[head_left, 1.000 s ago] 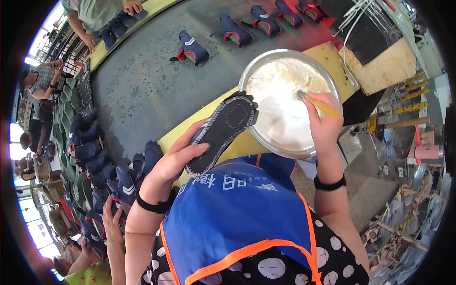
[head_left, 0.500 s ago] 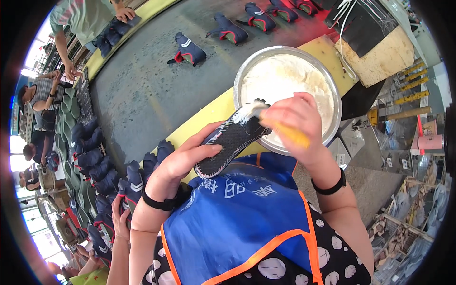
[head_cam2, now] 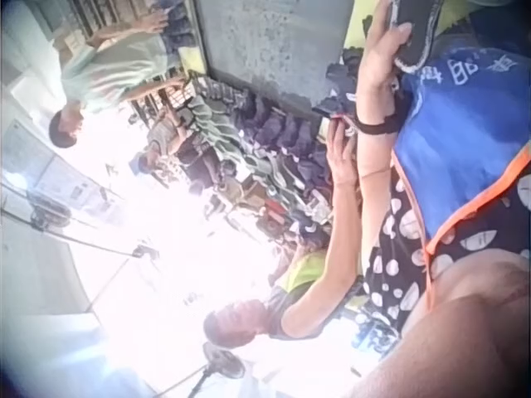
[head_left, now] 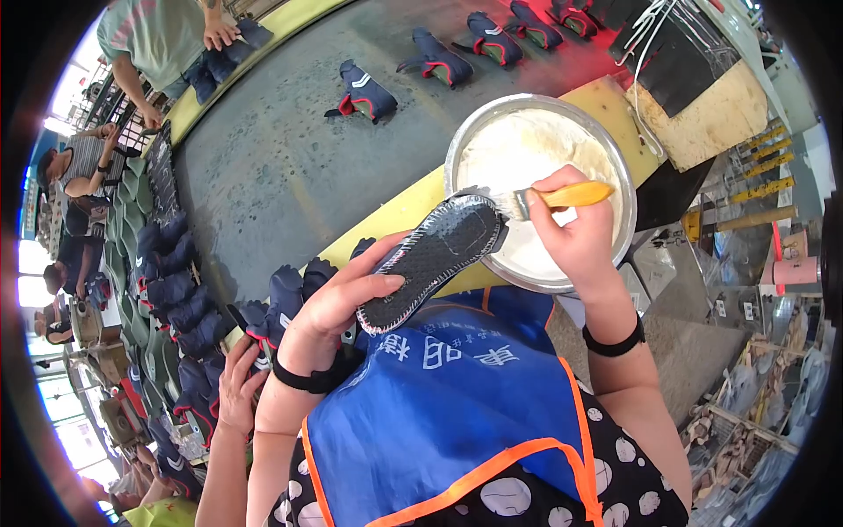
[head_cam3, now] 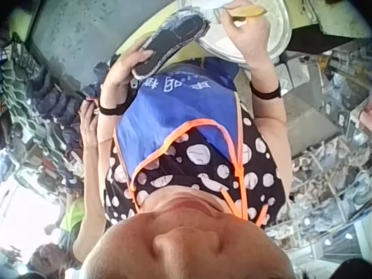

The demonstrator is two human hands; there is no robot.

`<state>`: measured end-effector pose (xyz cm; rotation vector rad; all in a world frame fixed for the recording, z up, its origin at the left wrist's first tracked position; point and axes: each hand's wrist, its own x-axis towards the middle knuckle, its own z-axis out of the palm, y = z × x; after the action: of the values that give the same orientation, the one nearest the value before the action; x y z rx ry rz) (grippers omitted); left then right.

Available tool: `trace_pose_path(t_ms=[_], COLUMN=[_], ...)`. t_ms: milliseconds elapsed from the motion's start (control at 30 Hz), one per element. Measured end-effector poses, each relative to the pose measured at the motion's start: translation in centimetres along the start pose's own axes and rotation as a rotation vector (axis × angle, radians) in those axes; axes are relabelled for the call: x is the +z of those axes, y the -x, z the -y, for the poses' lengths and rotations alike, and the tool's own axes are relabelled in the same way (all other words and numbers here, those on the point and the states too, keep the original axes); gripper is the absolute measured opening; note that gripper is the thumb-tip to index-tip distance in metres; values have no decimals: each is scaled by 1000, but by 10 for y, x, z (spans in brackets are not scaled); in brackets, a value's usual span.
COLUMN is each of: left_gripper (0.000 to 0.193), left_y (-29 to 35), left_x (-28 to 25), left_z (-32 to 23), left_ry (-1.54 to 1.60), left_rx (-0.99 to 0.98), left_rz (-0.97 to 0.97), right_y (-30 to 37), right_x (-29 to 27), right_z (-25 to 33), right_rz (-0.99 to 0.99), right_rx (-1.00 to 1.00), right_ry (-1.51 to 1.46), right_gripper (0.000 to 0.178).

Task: Apply adhesive to shoe soles using a brush and place them on a conveyor.

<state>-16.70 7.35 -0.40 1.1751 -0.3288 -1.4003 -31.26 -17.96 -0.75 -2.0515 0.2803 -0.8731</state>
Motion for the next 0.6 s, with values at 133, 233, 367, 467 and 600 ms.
trace_pose_path(t_ms=[133, 233, 367, 467, 600], left_gripper=[69, 70, 72, 72, 75], left_y=[3, 5, 7, 4, 1], left_x=[4, 8, 11, 15, 20], left_z=[1, 3, 4, 7, 11], left_ry=[-135, -177, -404, -406, -327], left_rx=[85, 142, 249, 307, 341], left_rz=[-43, -56, -115, -108, -147], right_y=[3, 4, 2, -1, 11], right_x=[8, 17, 17, 21, 34], right_z=[0, 3, 7, 8, 22], right_rz=[-110, -119, -67, -187, -167], right_rx=[-76, -153, 152, 103, 120], right_ry=[-130, -160, -61, -104, -210], right_gripper=[10, 8, 11, 13, 14])
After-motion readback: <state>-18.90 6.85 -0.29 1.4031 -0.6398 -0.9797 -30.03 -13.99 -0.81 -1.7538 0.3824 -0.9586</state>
